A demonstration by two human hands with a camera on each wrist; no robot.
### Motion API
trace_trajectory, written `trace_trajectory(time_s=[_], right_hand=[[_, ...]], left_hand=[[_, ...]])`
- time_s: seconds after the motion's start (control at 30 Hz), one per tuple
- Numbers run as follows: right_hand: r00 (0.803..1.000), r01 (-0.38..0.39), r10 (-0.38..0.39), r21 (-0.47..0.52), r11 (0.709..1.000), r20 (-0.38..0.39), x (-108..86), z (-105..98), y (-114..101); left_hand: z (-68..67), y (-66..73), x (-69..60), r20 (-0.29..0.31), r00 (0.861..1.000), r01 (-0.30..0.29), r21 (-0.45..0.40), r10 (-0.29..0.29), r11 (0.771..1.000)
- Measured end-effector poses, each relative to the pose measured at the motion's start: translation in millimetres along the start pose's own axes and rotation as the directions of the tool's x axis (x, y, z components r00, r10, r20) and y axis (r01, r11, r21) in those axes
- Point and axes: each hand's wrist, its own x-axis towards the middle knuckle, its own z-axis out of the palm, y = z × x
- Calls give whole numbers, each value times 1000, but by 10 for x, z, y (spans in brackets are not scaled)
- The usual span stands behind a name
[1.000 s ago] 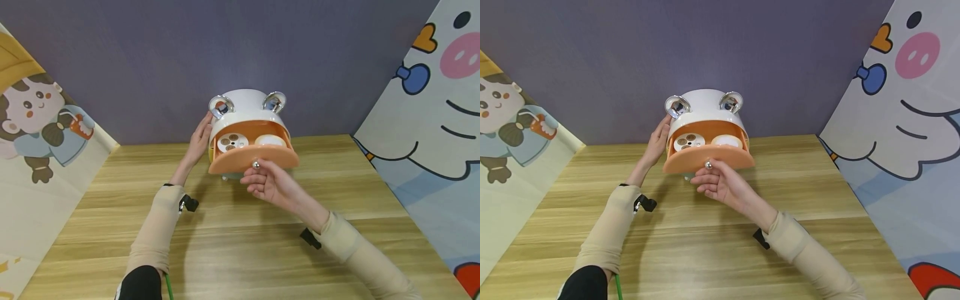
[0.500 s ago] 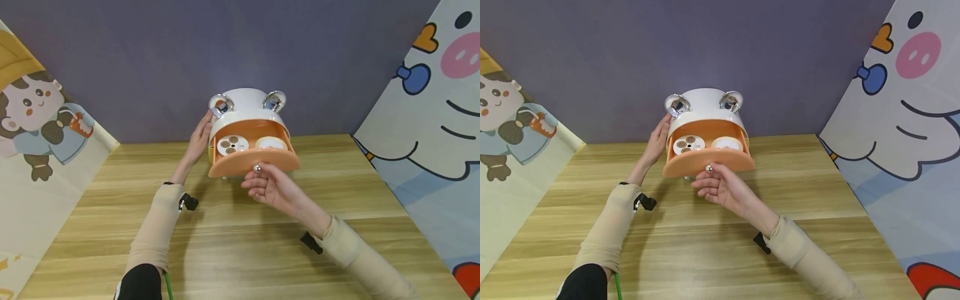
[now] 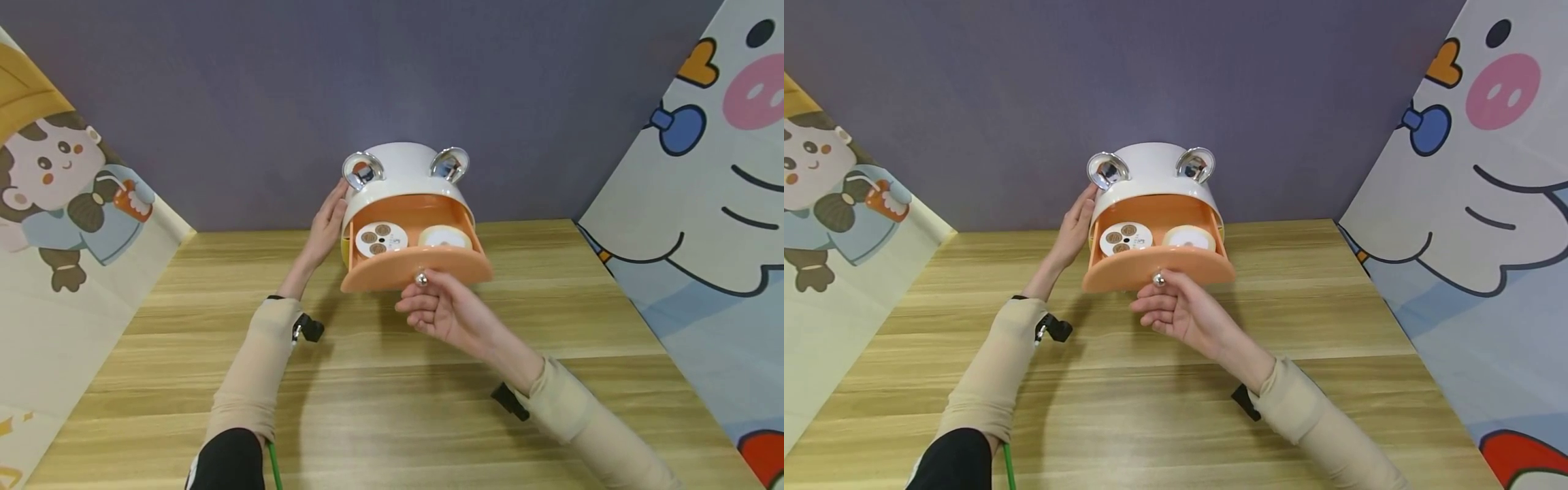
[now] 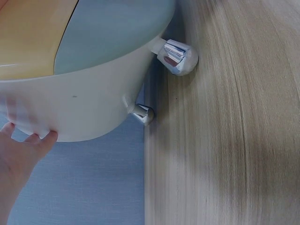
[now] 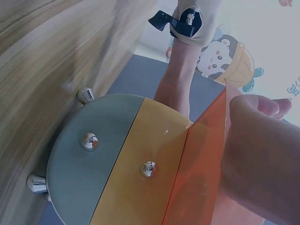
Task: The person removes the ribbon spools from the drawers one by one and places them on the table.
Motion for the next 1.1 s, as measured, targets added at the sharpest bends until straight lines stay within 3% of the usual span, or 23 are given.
trace_trajectory(time_s=[0.17, 1.1], right_hand=[[1000, -1, 1, 3, 1000, 3, -21, -1, 12], [1000, -6, 6, -1, 1000, 26, -89, -45, 100]], left_hand=[[-7, 48, -21, -1, 1000, -6, 3, 6, 1000], [-3, 20, -11, -9, 1000, -9, 5, 9, 1000]])
